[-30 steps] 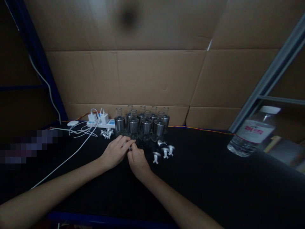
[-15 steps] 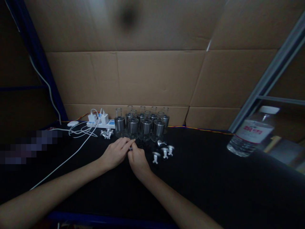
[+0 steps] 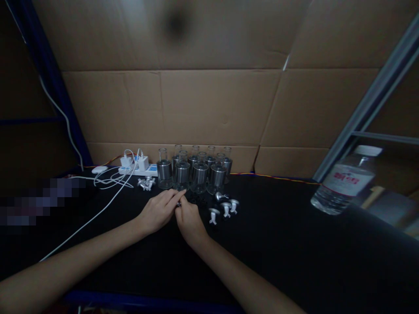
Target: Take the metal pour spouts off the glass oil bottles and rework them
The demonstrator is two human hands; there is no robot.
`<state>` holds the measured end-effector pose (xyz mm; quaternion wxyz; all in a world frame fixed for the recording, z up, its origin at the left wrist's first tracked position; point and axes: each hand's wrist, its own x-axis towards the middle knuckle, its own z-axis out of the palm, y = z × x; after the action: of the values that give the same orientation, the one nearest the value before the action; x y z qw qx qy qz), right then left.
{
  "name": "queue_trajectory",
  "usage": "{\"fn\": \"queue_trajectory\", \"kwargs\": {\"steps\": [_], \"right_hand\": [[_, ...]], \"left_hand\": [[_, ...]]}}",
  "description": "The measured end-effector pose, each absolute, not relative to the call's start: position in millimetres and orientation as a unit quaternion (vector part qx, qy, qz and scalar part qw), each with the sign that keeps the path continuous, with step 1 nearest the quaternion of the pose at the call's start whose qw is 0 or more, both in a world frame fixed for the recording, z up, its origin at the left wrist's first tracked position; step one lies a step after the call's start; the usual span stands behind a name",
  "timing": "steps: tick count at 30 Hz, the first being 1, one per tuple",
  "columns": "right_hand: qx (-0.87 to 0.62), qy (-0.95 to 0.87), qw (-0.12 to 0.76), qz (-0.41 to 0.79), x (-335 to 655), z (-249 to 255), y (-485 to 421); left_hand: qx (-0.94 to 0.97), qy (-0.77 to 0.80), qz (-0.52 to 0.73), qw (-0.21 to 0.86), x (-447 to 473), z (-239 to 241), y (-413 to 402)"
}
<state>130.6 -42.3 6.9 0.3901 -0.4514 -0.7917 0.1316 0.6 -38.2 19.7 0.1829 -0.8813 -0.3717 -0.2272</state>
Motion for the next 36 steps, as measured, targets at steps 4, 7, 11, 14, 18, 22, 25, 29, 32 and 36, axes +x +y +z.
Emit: {"fn": "queue_trajectory", "kwargs": {"steps": [4,7,11,14,18,22,25,29,32,36], "right_hand": [[-0.414,-0.810,0.402,0.105,133,6,-41],[-0.401,-0.814,0.409,0.096,134,6,-42],[-0.419,-0.799,0.411,0.135,133,9,-45],[-0.407,-0.799,0.411,0.164,134,12,-45],[-0.392,-0.807,0.402,0.180,136,14,-43],[-0.393,-0.826,0.378,0.146,140,12,-40],[-0.399,-0.837,0.366,0.084,144,13,-36],[-0.429,-0.819,0.380,-0.020,154,18,-30],[-0.434,-0.815,0.378,-0.070,162,22,-24],[-0.435,-0.831,0.331,-0.100,166,23,-22]], "left_hand": [[-0.881,-0.377,-0.247,0.144,0,20,-39],[-0.879,-0.380,-0.261,0.121,-2,19,-38],[-0.874,-0.384,-0.278,0.104,-2,17,-36],[-0.871,-0.389,-0.287,0.092,-3,16,-34],[-0.864,-0.390,-0.310,0.076,-4,15,-32],[-0.851,-0.403,-0.332,0.051,-5,14,-29],[-0.828,-0.427,-0.362,0.021,-6,13,-25],[-0.802,-0.452,-0.391,-0.007,-7,11,-21],[-0.794,-0.460,-0.398,-0.019,-8,11,-20],[-0.791,-0.462,-0.399,-0.030,-8,10,-20]]}}
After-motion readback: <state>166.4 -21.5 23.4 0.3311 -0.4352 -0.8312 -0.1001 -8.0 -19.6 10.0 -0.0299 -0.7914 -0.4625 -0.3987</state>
